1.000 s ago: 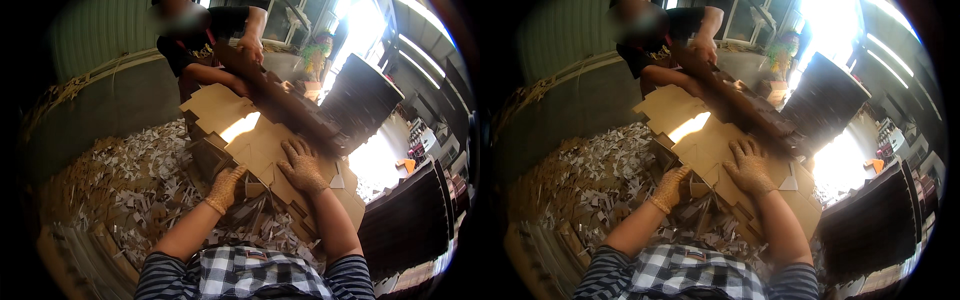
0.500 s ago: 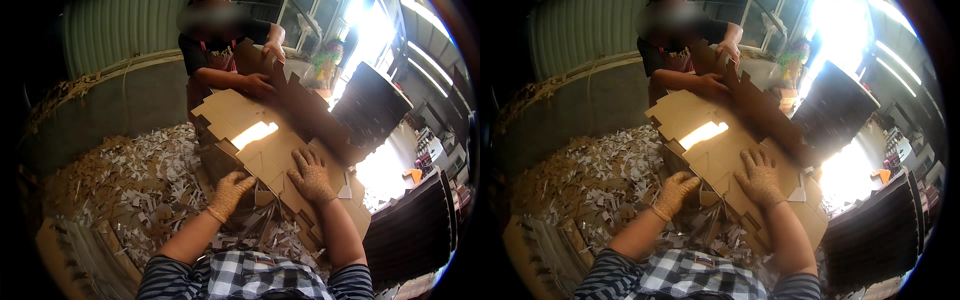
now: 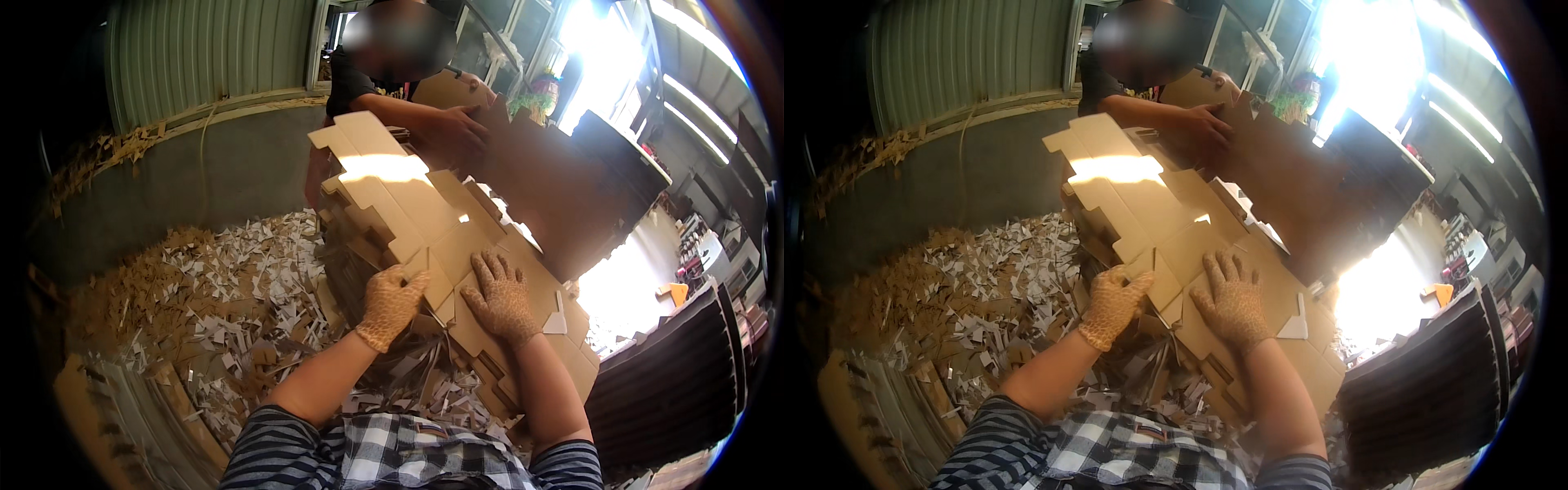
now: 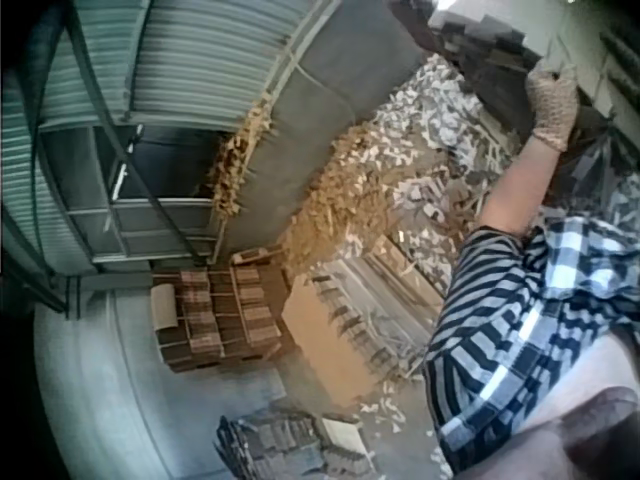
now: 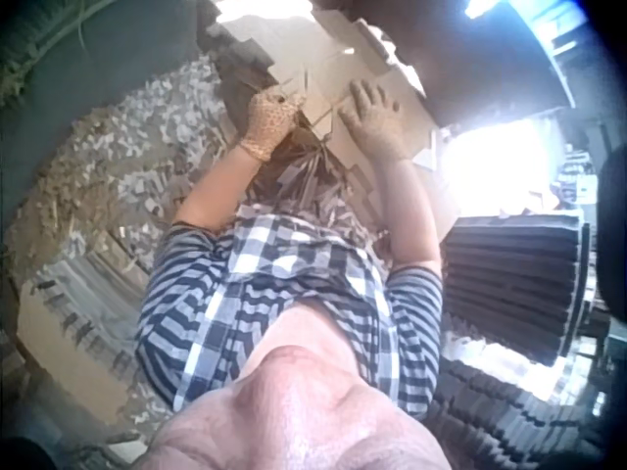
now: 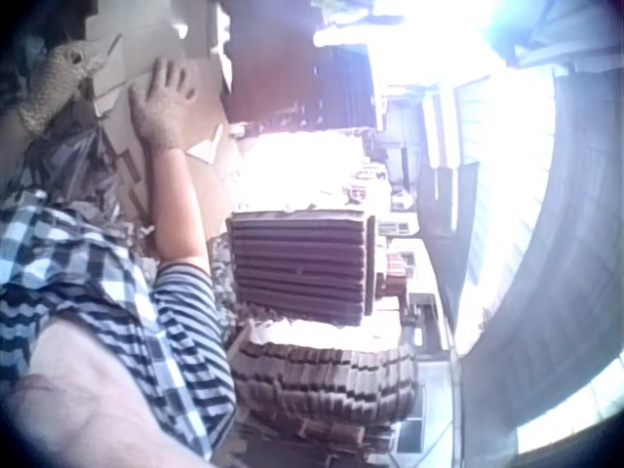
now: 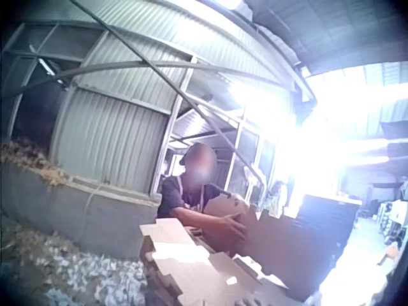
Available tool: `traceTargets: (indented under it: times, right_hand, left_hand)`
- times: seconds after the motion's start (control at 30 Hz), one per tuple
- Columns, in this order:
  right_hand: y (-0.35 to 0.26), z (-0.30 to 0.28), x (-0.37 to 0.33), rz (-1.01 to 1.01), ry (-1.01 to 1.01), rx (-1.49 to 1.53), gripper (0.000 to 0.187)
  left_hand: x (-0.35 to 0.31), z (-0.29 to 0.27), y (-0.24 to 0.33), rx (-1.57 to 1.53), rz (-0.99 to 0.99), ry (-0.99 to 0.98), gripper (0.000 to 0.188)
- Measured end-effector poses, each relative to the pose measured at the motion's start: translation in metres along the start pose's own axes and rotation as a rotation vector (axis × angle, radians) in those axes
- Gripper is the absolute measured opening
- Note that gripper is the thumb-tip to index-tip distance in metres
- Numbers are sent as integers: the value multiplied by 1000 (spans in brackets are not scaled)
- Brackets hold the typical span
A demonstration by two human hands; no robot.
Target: The person picks up flat cardboard pieces from a pile and stacks them onto a growing stack on a table. They wear gloves and handle the cardboard by hand, occasionally adjusting the stack to keep it aligned. Another person works nearby at the same table.
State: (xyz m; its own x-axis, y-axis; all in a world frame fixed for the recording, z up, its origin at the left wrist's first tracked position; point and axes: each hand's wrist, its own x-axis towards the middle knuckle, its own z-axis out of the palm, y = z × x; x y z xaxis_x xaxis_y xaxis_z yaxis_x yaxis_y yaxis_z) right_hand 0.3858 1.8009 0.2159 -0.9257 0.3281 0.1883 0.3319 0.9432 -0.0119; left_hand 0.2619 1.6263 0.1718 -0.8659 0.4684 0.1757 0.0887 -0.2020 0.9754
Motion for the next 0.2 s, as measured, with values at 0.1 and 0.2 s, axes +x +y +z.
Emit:
traceTargets:
  times: [0.1, 0.2]
  right_hand:
    - [-6, -3, 4, -12, 19, 20, 68]
    - [0, 0, 4, 18, -32, 0, 72]
  left_hand:
    - [9, -31, -30, -304, -111, 104, 24]
    - [20, -52, -24, 164, -202, 3, 30]
